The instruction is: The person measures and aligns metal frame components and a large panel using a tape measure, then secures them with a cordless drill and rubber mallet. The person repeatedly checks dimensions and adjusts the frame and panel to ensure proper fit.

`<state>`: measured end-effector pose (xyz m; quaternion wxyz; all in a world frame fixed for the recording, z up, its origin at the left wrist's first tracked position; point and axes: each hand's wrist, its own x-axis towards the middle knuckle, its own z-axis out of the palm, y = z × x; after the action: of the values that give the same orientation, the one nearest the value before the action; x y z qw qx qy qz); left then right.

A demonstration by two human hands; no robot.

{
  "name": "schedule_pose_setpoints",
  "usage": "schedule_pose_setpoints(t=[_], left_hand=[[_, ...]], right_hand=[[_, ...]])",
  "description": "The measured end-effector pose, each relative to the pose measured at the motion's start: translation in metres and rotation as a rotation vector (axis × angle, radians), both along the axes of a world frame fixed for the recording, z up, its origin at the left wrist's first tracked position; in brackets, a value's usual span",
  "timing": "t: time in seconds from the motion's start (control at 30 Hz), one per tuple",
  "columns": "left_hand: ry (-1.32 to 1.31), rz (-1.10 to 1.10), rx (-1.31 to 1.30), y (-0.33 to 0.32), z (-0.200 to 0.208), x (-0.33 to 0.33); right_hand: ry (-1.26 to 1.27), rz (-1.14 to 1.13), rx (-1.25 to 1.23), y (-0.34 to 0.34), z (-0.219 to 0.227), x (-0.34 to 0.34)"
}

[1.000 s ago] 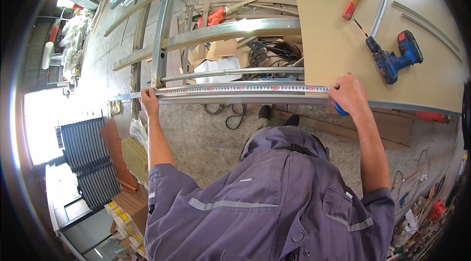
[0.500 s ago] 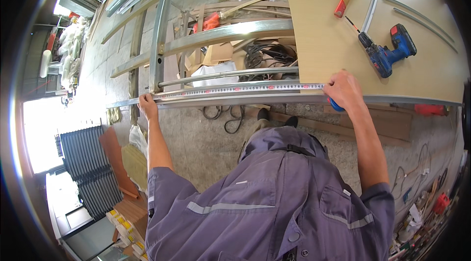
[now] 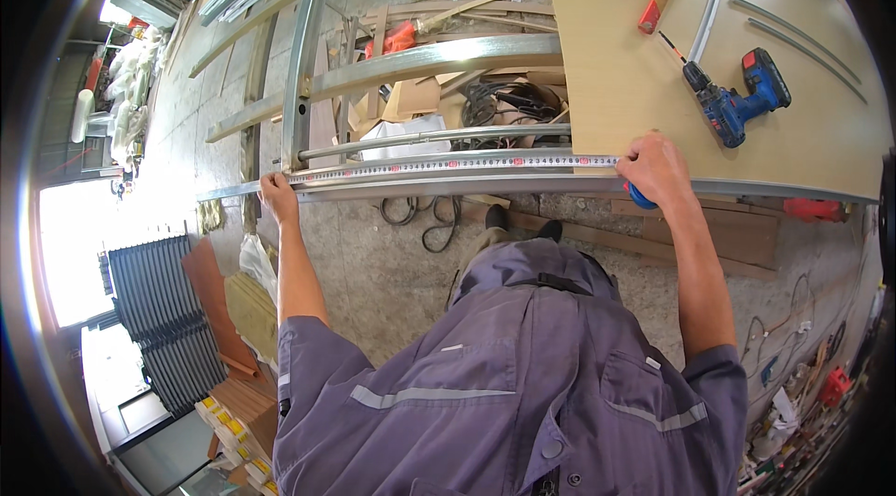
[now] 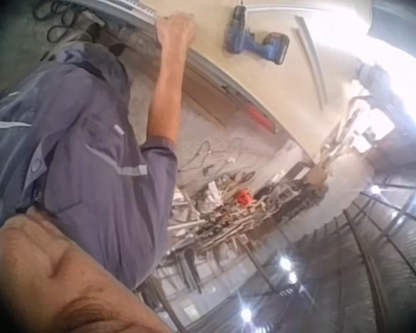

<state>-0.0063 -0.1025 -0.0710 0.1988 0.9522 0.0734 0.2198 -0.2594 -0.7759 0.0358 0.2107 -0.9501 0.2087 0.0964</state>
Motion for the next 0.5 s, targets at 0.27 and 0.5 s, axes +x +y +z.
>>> schedule_pose_setpoints(t=[0.27, 0.5], left_hand=[[-0.011, 0.013, 0.023, 0.0009, -0.0028, -0.0003], [-0.021, 0.015, 0.032, -0.0029, 0.0006, -0.0013]], right_hand=[[-0.009, 0.004, -0.003, 0.0019, 0.0045, -0.0005], [-0.017, 0.014, 0.018, 0.0006, 0.0045, -0.0008]])
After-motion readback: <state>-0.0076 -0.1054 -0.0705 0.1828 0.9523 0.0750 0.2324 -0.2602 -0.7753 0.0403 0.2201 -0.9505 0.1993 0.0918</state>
